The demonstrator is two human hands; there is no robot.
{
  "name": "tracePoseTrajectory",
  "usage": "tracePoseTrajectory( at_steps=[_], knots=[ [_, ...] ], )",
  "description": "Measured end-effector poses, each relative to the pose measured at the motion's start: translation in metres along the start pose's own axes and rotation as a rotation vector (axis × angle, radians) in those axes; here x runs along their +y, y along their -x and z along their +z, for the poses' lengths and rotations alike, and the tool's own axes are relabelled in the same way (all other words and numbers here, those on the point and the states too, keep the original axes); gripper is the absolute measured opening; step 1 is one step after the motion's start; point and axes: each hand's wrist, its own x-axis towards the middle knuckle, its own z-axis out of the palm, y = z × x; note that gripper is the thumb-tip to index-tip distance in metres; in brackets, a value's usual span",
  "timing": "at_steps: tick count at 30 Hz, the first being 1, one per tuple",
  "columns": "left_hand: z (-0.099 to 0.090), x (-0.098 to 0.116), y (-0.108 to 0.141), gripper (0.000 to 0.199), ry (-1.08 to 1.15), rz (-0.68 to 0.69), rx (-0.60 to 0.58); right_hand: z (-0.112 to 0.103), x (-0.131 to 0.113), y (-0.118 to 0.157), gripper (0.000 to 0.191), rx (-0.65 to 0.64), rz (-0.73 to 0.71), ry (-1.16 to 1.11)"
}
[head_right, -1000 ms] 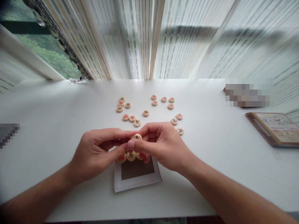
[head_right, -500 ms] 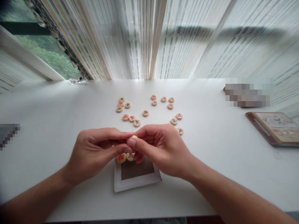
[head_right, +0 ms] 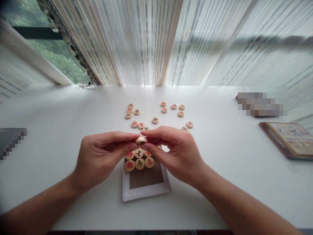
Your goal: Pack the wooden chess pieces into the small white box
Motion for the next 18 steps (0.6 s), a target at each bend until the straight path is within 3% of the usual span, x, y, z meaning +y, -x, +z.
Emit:
tracePoseTrajectory(
  at_steps=[8,18],
  knots=[
    [0.0005,0.0000,-0.0026,0.023,0.060,0.041,-0.006,0.0006,-0.0004,0.0009,0.016,0.041,-0.032,0.006],
    [-0.0004,-0.0035,-0.0019,0.031,0.169,-0.071,-0.042,0.0013,-0.0032,-0.0006,0.028,-0.018,0.153,-0.269]
  ],
)
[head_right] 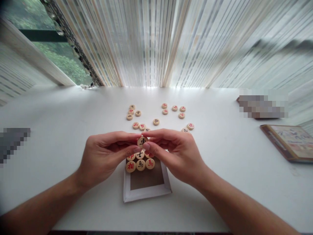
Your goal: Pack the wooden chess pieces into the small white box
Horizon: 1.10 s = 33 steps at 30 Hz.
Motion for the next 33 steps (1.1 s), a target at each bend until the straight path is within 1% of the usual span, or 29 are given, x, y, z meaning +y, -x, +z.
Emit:
tracePoseTrajectory(
  at_steps=[3,8,10,13,15,17,20,23,26,28,31,33],
  knots=[
    [-0.001,0.000,-0.001,0.030,0.009,-0.010,0.008,0.000,-0.001,0.000,0.034,-0.012,0.011,0.006],
    [-0.001,0.001,-0.003,0.033,0.027,-0.054,-0.004,0.000,0.000,-0.002,0.035,-0.019,-0.043,0.062],
    [-0.001,0.001,-0.003,0.032,0.031,-0.056,-0.012,-0.001,0.000,-0.002,0.034,-0.019,-0.025,0.085],
    [-0.001,0.003,-0.004,0.026,0.014,-0.040,-0.012,-0.001,-0.003,-0.001,0.025,-0.038,0.005,0.117],
    [-0.001,0.003,-0.003,0.024,-0.006,-0.037,-0.005,-0.002,-0.005,-0.001,0.018,-0.075,0.034,0.122],
    [-0.001,0.003,-0.002,0.026,-0.008,-0.048,-0.003,-0.003,-0.006,-0.001,0.015,-0.112,0.091,0.103],
    [0.000,0.001,0.000,0.034,0.023,-0.069,-0.019,-0.003,-0.007,-0.003,0.020,-0.140,0.191,0.021],
    [0.000,-0.001,0.001,0.037,0.030,-0.068,-0.051,-0.001,-0.007,-0.005,0.024,-0.155,0.253,-0.070],
    [-0.001,-0.003,0.003,0.032,-0.039,-0.035,-0.084,0.001,-0.008,-0.004,0.021,-0.141,0.294,-0.098],
    [-0.001,-0.003,0.004,0.029,-0.146,0.022,-0.109,0.002,-0.009,-0.003,0.022,-0.118,0.305,-0.082],
    [-0.001,-0.002,0.004,0.026,-0.321,0.125,-0.148,0.002,-0.009,-0.002,0.022,-0.099,0.308,0.005],
    [-0.001,-0.001,0.004,0.024,-0.370,0.161,-0.171,0.001,-0.010,-0.002,0.020,-0.102,0.304,0.051]
  ],
)
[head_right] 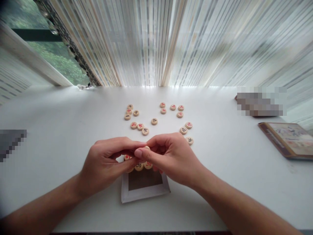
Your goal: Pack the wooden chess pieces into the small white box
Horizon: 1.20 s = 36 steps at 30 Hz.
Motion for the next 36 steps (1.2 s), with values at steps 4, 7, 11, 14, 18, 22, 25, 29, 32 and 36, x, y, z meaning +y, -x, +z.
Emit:
tracePoseTrajectory(
  at_steps=[4,7,11,14,18,22,25,29,32,36],
  knots=[
    [-0.0011,-0.0001,-0.0005,0.023,0.017,-0.002,-0.024,-0.0015,-0.0022,0.0000,0.021,-0.029,-0.021,0.011],
    [-0.0019,-0.0009,0.0000,0.023,0.071,-0.031,-0.017,-0.0028,-0.0027,-0.0006,0.026,-0.063,-0.034,-0.027],
    [-0.0013,0.0007,-0.0011,0.031,0.224,-0.086,0.000,-0.0057,0.0009,-0.0023,0.026,-0.144,-0.044,-0.143],
    [-0.0008,0.0034,-0.0032,0.034,0.316,-0.114,0.020,-0.0070,0.0050,-0.0034,0.024,-0.148,-0.025,-0.211],
    [-0.0011,0.0057,-0.0041,0.033,0.371,-0.152,0.049,-0.0050,0.0046,-0.0035,0.031,-0.114,-0.011,-0.223],
    [-0.0014,0.0050,-0.0024,0.030,0.286,-0.168,0.067,-0.0022,-0.0004,-0.0036,0.039,-0.086,0.040,-0.221],
    [-0.0018,0.0025,-0.0012,0.029,0.155,-0.124,0.027,-0.0019,-0.0008,-0.0047,0.036,-0.054,0.076,-0.211],
    [-0.0029,-0.0003,-0.0008,0.034,0.012,-0.012,-0.043,-0.0020,0.0024,-0.0051,0.030,0.009,0.069,-0.170],
    [-0.0034,0.0005,-0.0010,0.038,-0.028,0.011,-0.081,-0.0009,0.0030,-0.0034,0.025,0.024,0.023,-0.133],
    [-0.0023,0.0033,-0.0017,0.035,0.031,-0.059,-0.055,0.0008,0.0007,-0.0009,0.022,0.013,-0.015,-0.085]
  ],
)
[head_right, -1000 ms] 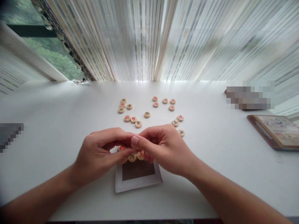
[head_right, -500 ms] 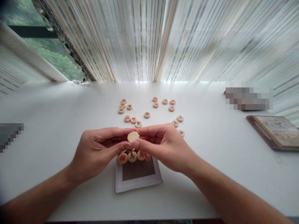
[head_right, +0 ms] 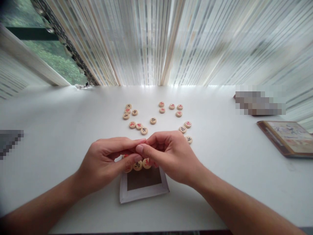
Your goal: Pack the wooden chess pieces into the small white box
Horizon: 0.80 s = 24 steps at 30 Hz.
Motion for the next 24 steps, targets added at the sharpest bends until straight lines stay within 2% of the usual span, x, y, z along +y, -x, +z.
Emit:
tracePoseTrajectory(
  at_steps=[5,10,17,24],
  knots=[
    [0.0024,0.0025,-0.0019,0.026,0.198,-0.143,0.044,-0.0002,-0.0013,-0.0004,0.024,-0.011,-0.045,0.054],
    [-0.0017,0.0032,-0.0057,0.019,0.263,-0.263,0.070,-0.0008,0.0004,-0.0025,0.025,-0.067,0.006,-0.067],
    [-0.0027,0.0045,-0.0051,0.016,0.244,-0.270,0.064,0.0013,0.0040,-0.0032,0.036,-0.052,0.136,-0.173],
    [-0.0007,0.0068,-0.0028,0.018,0.259,-0.283,0.049,0.0015,0.0012,-0.0007,0.026,-0.062,0.092,-0.080]
  ],
)
